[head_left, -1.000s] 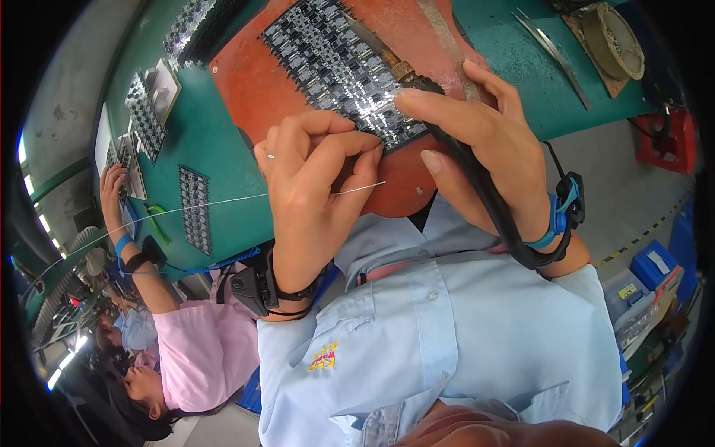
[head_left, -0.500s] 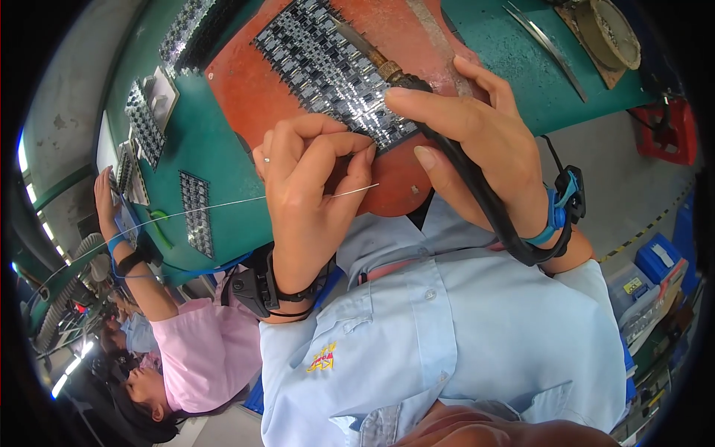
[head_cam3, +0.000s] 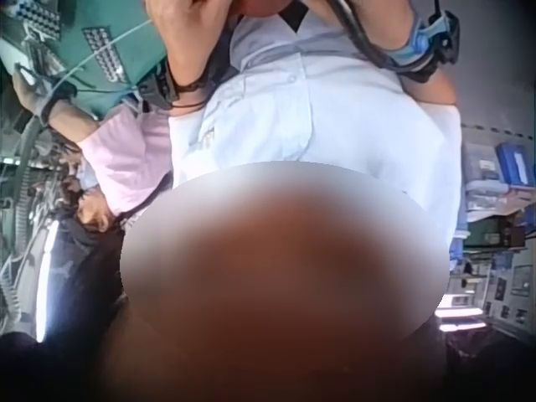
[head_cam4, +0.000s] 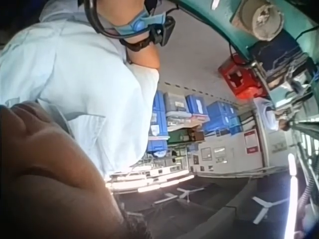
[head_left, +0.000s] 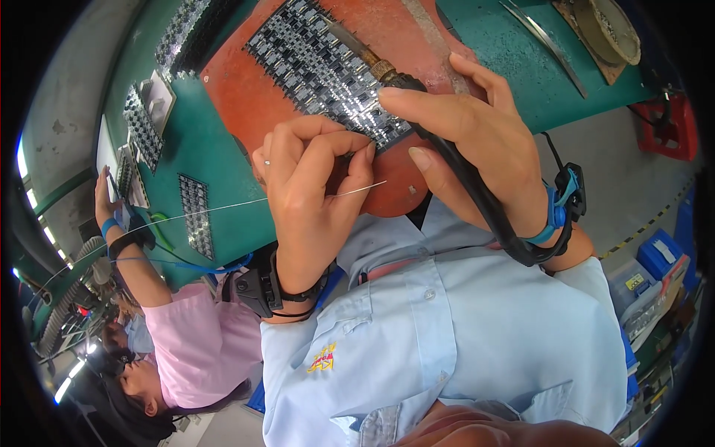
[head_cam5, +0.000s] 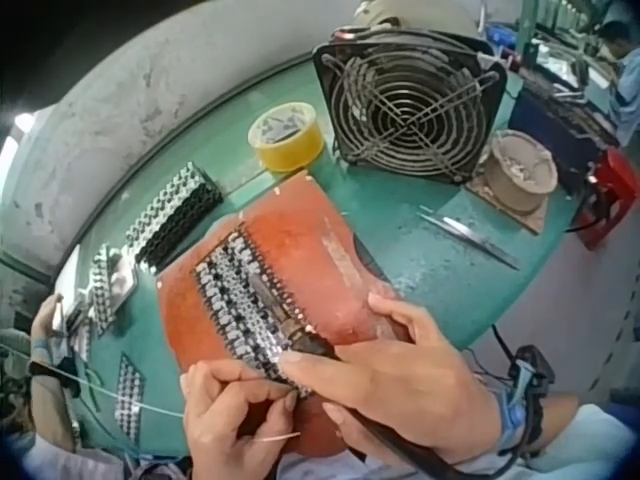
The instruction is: Soldering electronic components onto a printed circuit board at a workstation.
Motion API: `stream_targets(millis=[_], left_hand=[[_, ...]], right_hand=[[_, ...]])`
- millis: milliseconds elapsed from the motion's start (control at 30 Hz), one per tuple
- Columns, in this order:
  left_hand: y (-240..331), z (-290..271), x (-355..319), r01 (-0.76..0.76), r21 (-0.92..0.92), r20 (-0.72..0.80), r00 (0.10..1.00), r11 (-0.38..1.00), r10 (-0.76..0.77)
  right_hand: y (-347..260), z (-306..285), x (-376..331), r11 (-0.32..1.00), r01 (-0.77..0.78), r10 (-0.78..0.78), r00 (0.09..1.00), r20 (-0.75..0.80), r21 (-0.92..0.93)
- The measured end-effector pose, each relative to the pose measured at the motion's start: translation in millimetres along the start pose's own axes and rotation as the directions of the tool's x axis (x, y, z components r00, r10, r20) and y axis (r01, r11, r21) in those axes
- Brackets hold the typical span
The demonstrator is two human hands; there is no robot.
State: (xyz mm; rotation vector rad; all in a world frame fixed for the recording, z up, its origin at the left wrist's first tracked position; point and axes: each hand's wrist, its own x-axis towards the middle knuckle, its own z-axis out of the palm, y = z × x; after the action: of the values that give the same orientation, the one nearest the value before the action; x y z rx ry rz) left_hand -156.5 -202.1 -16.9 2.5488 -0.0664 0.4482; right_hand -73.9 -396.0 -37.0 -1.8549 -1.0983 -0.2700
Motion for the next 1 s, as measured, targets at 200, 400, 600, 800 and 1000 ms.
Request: stream_targets(millis=[200, 400, 600, 800, 1000], left_hand=[[3.1, -2.7, 1.1, -0.053, 0.073, 0.001, 0.999, 0.996, 0.053], [3.1, -14.4, -10.1, 0.083, -0.135, 0.006, 0.996, 0.987, -0.083], [-9.6, -20.5, -38.2, 0.203, -0.925, 0.152, 0.972, 0.32, -0.177], [-6.1, -2.4, -34.6, 0.04, -0.952, 0.029, 0.999, 0.305, -0.039], [5.4, -0.4, -29.0, -0.194, -0.601, -0.066, 0.979, 0.775, 0.193]], right_hand=[[-0.6, -0.8, 0.2, 1.0, 0.001, -0.001, 1.0, 0.001, -0.003], [3.8, -2.3, -1.9, 0.999, 0.012, -0.011, 1.0, 0.023, -0.031], [1.4, -8.9, -3.3, 1.0, 0.011, -0.011, 0.998, 0.054, -0.001], [-31.3, -16.1, -14.4, 0.783, -0.336, 0.269, 0.942, 0.203, 0.523], [-40.7, -7.8, -15.6, 0.735, -0.35, 0.24, 0.935, 0.26, 0.58]])
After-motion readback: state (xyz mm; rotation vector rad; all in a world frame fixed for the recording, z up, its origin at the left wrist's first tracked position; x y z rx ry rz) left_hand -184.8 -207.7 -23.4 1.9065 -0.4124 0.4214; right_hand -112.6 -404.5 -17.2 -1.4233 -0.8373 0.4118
